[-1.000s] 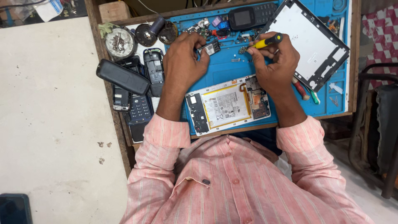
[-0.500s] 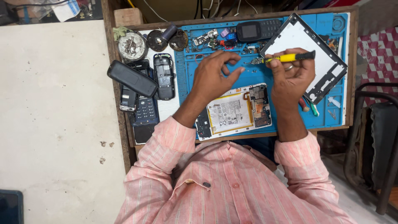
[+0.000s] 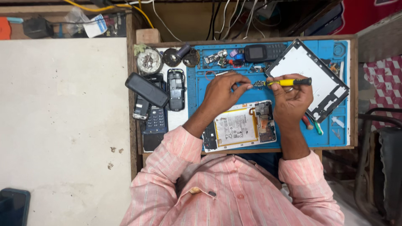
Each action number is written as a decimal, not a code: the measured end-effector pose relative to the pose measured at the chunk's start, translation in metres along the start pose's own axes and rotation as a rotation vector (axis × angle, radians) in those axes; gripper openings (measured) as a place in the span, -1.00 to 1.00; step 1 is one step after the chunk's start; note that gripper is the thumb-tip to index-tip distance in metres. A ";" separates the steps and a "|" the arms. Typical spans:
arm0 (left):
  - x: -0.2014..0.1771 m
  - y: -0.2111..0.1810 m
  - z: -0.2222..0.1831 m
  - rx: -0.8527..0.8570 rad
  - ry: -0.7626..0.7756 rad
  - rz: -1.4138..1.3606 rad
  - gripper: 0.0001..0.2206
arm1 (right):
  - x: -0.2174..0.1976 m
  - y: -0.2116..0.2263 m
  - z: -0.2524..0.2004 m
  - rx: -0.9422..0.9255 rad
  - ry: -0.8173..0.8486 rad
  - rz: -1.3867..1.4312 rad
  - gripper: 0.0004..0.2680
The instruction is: The person works on a disassembled smartphone at a cluttered workbench. They use a yellow screwdriver to remove screws from the internal frame, lift and inspect the motherboard and battery area, and place removed screws on the blue mat. The person repeatedly adjusts the device and uses the screwdriver to manipulate internal components.
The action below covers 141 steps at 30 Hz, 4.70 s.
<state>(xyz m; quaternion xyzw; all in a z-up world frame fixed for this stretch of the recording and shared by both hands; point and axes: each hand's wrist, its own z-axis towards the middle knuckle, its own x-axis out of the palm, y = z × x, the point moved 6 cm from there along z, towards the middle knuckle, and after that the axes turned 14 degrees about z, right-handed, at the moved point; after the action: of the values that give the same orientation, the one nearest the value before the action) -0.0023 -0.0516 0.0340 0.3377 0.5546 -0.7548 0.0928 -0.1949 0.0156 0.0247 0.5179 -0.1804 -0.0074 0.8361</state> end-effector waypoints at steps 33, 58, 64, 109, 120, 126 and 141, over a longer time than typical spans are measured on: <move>0.007 -0.001 0.001 0.044 0.064 0.027 -0.82 | -0.015 -0.024 0.002 0.137 -0.101 0.156 -0.78; 0.004 -0.009 0.001 0.061 0.043 0.141 -0.84 | -0.023 -0.032 -0.002 0.105 -0.063 0.102 -0.77; 0.005 -0.006 0.002 0.034 0.058 0.133 -0.85 | -0.026 -0.028 -0.005 0.042 -0.089 0.058 -0.75; -0.022 0.009 0.002 0.081 0.068 0.234 -0.89 | 0.014 -0.013 -0.010 -0.040 0.271 -0.293 -0.81; -0.002 0.012 0.002 0.020 0.170 0.069 -0.81 | -0.019 -0.025 -0.006 0.065 0.008 0.096 -0.80; 0.026 0.016 0.001 -0.102 0.211 -0.230 -0.75 | -0.026 -0.029 -0.004 0.183 -0.107 0.478 -0.79; 0.054 0.028 -0.002 -0.198 0.200 -0.646 -0.81 | -0.026 -0.025 -0.004 0.188 -0.082 0.593 -0.80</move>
<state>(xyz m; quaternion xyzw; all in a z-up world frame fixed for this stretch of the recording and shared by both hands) -0.0277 -0.0471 -0.0212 0.2064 0.7097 -0.6509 -0.1731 -0.2136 0.0121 -0.0065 0.5169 -0.3573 0.2327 0.7423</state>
